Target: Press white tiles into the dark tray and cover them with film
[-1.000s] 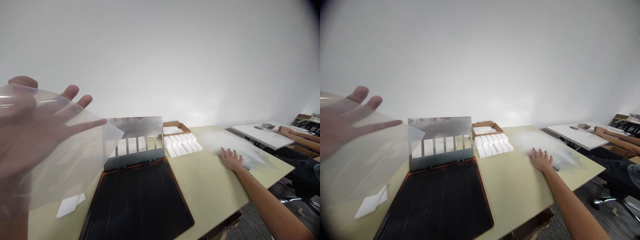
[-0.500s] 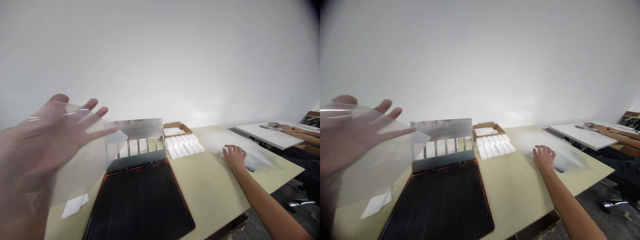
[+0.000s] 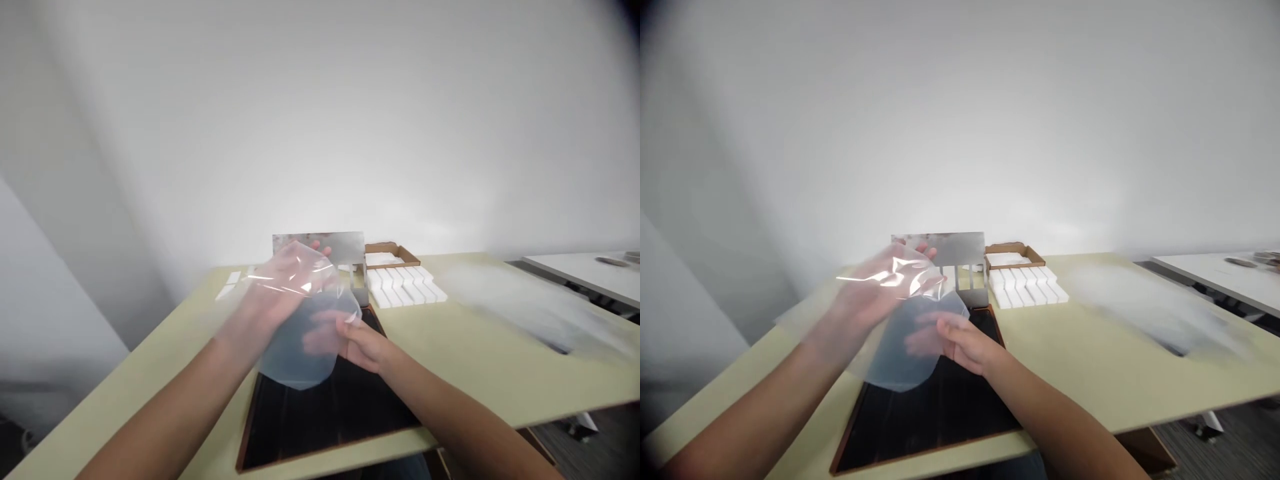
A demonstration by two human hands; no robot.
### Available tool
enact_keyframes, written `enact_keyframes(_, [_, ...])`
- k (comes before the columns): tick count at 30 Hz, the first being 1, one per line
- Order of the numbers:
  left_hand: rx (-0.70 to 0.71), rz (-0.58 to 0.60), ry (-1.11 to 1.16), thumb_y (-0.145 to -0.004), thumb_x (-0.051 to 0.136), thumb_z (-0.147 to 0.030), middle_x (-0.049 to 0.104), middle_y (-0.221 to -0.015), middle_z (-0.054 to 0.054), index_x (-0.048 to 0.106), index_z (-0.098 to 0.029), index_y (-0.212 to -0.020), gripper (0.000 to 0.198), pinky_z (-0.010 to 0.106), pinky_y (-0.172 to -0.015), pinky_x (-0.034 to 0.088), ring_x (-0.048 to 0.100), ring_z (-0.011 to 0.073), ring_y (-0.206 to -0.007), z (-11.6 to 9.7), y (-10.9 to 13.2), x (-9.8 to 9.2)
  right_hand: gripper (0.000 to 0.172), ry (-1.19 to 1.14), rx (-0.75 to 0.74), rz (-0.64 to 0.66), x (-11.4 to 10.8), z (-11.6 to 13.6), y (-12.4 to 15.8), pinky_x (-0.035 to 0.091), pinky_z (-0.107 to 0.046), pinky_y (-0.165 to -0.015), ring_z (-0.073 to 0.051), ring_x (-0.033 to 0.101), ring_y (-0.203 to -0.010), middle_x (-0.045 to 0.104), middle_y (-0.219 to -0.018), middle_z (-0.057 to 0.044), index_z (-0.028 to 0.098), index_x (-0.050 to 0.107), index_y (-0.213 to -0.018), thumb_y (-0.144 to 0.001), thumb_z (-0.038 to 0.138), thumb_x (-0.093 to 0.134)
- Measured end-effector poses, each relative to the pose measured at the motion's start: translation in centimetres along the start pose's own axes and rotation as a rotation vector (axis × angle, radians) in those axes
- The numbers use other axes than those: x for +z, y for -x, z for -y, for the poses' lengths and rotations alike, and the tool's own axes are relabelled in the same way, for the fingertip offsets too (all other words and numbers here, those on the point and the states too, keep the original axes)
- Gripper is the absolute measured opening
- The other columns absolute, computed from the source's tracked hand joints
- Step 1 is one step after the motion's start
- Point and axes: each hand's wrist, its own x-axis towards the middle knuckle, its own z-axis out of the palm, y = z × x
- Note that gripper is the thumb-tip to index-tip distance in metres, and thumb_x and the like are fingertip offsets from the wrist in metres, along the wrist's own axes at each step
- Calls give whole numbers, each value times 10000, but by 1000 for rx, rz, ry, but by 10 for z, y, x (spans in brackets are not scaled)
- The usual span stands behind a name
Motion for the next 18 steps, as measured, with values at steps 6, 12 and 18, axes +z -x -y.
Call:
enact_keyframes(6, [22,-70,-190,-1049,691,-370,645,-1381,117,634,-176,-1359,370,495,-1001,609,678,275,-1192,16,14,-77,367,135,247,-18,-24,-16,-16,624,-334,-731,-152,706,-781,728,-987,-36,150,685,-1163,-1056,498,641])
enact_keyframes(12, [41,-86,-597,-1056,679,-388,674,-1309,106,654,-172,-1307,332,452,-953,621,697,244,-1109,48,23,-157,291,464,357,-148,-46,-34,-13,561,-259,-609,-111,634,-663,685,-882,2,147,680,-1066,-1043,437,677])
enact_keyframes(18, [173,20,-998,-1071,647,-422,671,-1312,107,644,-179,-1325,352,471,-983,602,691,247,-1115,60,23,-196,399,789,253,-416,-55,-36,-10,411,-311,-577,-193,587,-651,617,-714,19,258,660,-1091,-834,490,858])
